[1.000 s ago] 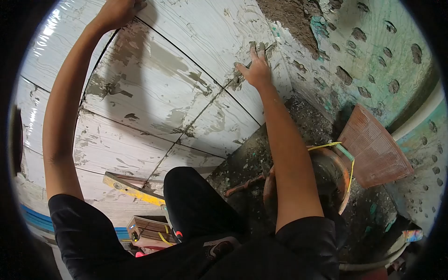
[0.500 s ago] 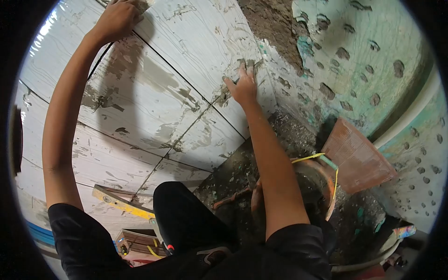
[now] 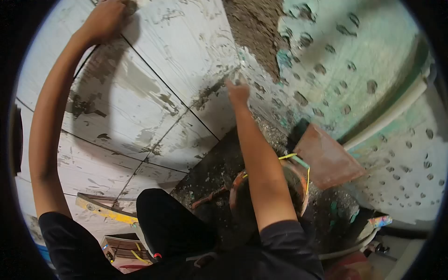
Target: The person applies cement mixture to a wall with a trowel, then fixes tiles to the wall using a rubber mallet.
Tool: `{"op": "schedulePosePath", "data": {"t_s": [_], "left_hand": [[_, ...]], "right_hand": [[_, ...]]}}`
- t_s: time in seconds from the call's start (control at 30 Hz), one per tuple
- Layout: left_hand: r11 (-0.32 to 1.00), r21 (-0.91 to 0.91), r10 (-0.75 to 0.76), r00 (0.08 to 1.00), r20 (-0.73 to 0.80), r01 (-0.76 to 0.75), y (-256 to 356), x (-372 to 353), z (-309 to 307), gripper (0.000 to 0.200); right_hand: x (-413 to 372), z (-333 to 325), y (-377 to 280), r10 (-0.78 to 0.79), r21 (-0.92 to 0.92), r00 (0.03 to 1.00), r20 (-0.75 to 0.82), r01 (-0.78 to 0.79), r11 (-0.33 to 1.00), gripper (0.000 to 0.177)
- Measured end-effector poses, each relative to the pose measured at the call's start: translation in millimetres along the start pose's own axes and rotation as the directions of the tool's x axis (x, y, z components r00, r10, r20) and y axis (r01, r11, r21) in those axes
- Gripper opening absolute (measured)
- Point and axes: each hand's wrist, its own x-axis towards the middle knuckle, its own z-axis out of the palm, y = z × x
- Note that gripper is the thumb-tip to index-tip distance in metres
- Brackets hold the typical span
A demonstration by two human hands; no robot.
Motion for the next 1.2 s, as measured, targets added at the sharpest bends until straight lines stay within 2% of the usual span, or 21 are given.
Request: {"op": "schedulePosePath", "data": {"t_s": [0.03, 0.07, 0.1, 0.2, 0.3, 0.33, 0.43, 0.53, 0.63, 0.73, 0.83, 0.93, 1.03, 1.13, 1.2], "left_hand": [[1.000, -0.006, 0.002, 1.000, 0.010, -0.002, 2, 2, 0, 0.027], [0.996, 0.088, -0.014, 0.998, 0.067, 0.008, 6, 3, -5, 0.031], [0.996, 0.070, -0.049, 0.999, -0.001, 0.049, 9, 3, -1, 0.031], [0.989, -0.013, -0.145, 0.974, -0.174, 0.145, 1, 5, 26, 0.039], [0.992, 0.059, -0.116, 0.993, 0.028, 0.114, 4, 11, 9, 0.040], [0.986, 0.052, -0.158, 0.987, 0.033, 0.156, 2, 12, 11, 0.040], [0.982, 0.123, -0.148, 0.988, 0.039, 0.142, 5, 10, 7, 0.040], [0.981, 0.133, -0.151, 0.986, 0.071, 0.140, 12, 10, 0, 0.040], [0.998, 0.068, 0.001, 0.975, -0.222, 0.015, 1, 6, 20, 0.047], [0.996, 0.058, -0.044, 0.968, -0.249, 0.060, 4, 5, 21, 0.048], [0.980, 0.055, -0.190, 0.982, -0.012, 0.190, 6, 12, 14, 0.049], [0.976, 0.136, -0.142, 0.972, -0.185, 0.169, 21, 6, 13, 0.049], [0.986, 0.092, -0.110, 0.961, -0.253, 0.137, 11, 7, 25, 0.049], [0.983, 0.105, -0.137, 0.983, -0.124, 0.150, 12, 9, 20, 0.049], [0.986, 0.102, -0.120, 0.989, -0.089, 0.129, 8, 10, 18, 0.049]], "right_hand": [[-1, 10, 5, -0.096, 0.074, 0.995, 0.026, 0.094, 0.993, 0.066], [-7, 21, 2, -0.102, -0.066, 0.995, 0.014, 0.103, 0.993, 0.070], [-11, 28, -4, -0.108, -0.202, 0.994, 0.003, 0.106, 0.974, 0.075], [-14, 29, -8, -0.198, -0.237, 0.976, 0.085, 0.213, 0.948, 0.078], [-16, 22, -19, -0.192, -0.220, 0.975, 0.115, 0.213, 0.952, 0.080], [-16, 21, -22, -0.154, -0.282, 0.977, 0.146, 0.191, 0.940, 0.078], [-16, 16, -27, -0.073, -0.348, 0.977, 0.201, 0.141, 0.927, 0.078], [-13, 16, -26, -0.128, -0.378, 0.969, 0.210, 0.201, 0.904, 0.078], [-14, 14, -27, -0.044, -0.373, 0.971, 0.235, 0.132, 0.918, 0.076], [-19, 16, -32, -0.083, -0.421, 0.980, 0.179, 0.153, 0.894, 0.073], [-18, 14, -36, -0.121, -0.495, 0.976, 0.180, 0.197, 0.846, 0.072], [-17, 9, -39, -0.142, -0.399, 0.963, 0.230, 0.226, 0.889, 0.071], [-19, 8, -42, -0.104, -0.413, 0.965, 0.239, 0.198, 0.889, 0.072], [-18, 8, -41, -0.099, -0.432, 0.966, 0.239, 0.197, 0.880, 0.072], [-16, 8, -38, -0.125, -0.421, 0.964, 0.236, 0.217, 0.881, 0.073]]}}
